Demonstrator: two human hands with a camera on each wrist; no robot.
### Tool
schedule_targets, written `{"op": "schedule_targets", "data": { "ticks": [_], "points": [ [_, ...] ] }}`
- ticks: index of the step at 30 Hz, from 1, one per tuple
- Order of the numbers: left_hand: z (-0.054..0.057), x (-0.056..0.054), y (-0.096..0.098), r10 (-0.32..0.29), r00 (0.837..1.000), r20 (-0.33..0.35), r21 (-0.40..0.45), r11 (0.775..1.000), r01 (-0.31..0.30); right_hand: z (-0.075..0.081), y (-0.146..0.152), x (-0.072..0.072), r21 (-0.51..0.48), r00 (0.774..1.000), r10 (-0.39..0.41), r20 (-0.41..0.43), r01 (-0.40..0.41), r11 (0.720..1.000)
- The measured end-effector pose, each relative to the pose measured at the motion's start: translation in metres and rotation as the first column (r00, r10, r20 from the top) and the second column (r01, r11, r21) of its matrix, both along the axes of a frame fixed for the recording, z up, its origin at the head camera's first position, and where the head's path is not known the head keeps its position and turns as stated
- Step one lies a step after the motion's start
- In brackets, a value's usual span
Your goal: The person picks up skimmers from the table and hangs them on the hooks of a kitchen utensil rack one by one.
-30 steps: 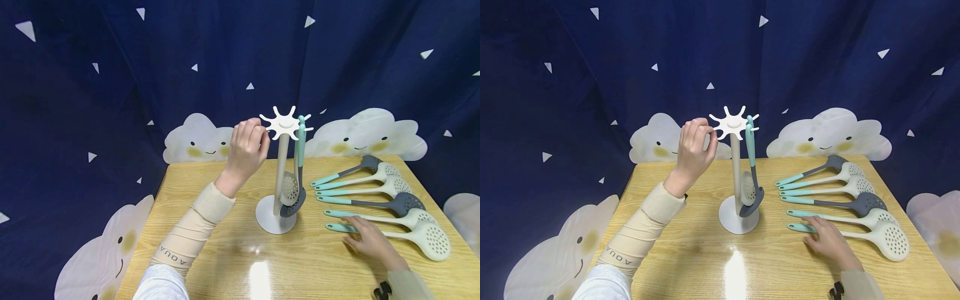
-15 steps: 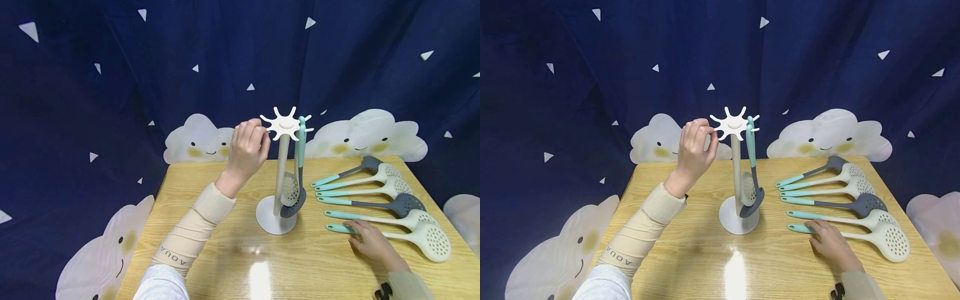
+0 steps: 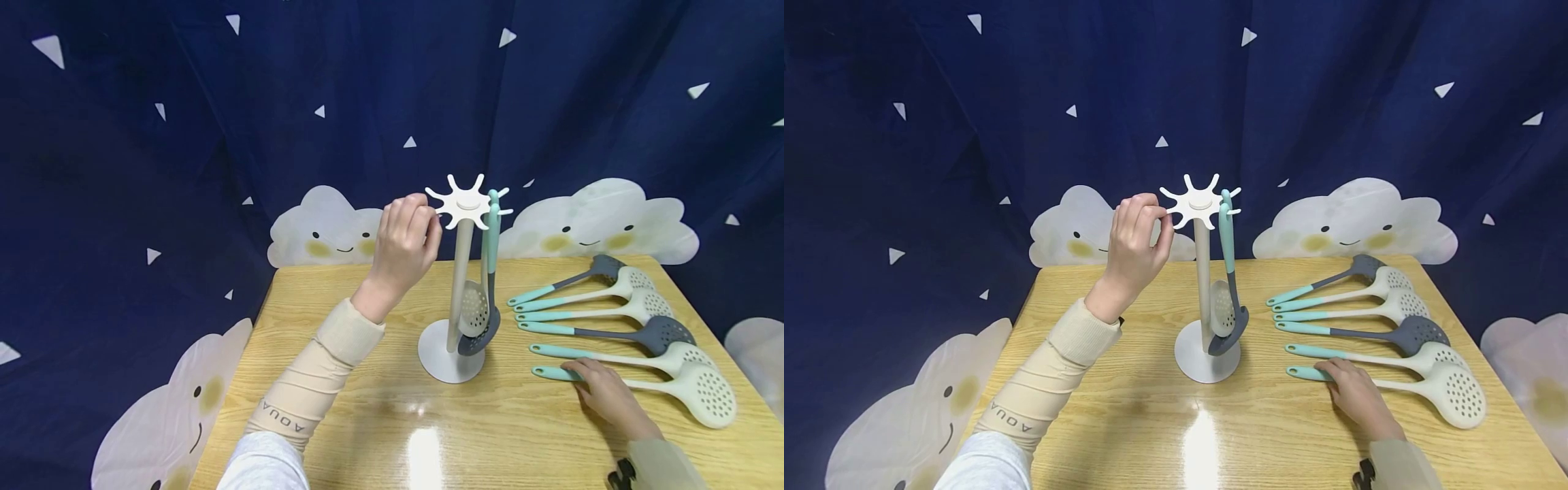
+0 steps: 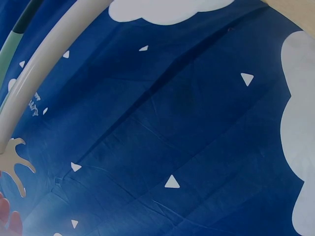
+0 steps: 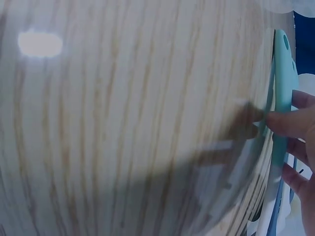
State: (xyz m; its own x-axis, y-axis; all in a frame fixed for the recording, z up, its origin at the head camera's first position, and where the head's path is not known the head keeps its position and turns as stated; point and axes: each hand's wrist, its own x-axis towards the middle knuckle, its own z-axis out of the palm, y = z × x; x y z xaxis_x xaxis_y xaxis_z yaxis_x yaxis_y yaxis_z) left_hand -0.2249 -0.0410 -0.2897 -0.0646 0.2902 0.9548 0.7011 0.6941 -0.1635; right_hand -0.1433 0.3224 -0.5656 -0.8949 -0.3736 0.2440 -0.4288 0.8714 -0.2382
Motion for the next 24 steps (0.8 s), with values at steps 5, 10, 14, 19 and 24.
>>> {"op": "schedule_targets", "data": {
  "ticks": [5,10,14,19,24],
  "points": [
    [-0.0001,-0.0002,0.0001,-0.001,1.000,0.000,0.001,1.000,0.001,-0.0025,-0.0007,-0.0005,-0.004,0.999,-0.001,-0.047,0.001,1.000],
    [0.0004,0.0000,0.0000,-0.001,1.000,-0.002,0.003,1.000,0.001,-0.0047,0.0002,-0.0009,-0.018,0.998,0.004,-0.065,-0.005,1.000],
    [0.0006,0.0000,0.0002,-0.001,1.000,0.000,0.003,1.000,0.001,-0.0058,0.0015,-0.0020,-0.017,0.998,0.011,-0.065,-0.012,1.000],
    [0.0004,-0.0001,0.0002,0.000,1.000,0.003,0.001,1.000,0.000,-0.0039,0.0014,-0.0026,-0.008,0.998,0.016,-0.059,-0.016,1.000],
    [0.0001,-0.0003,0.0002,0.000,1.000,0.002,0.002,1.000,0.000,0.0029,0.0002,-0.0012,-0.030,0.999,-0.001,-0.038,0.000,1.000]
  ]
}}
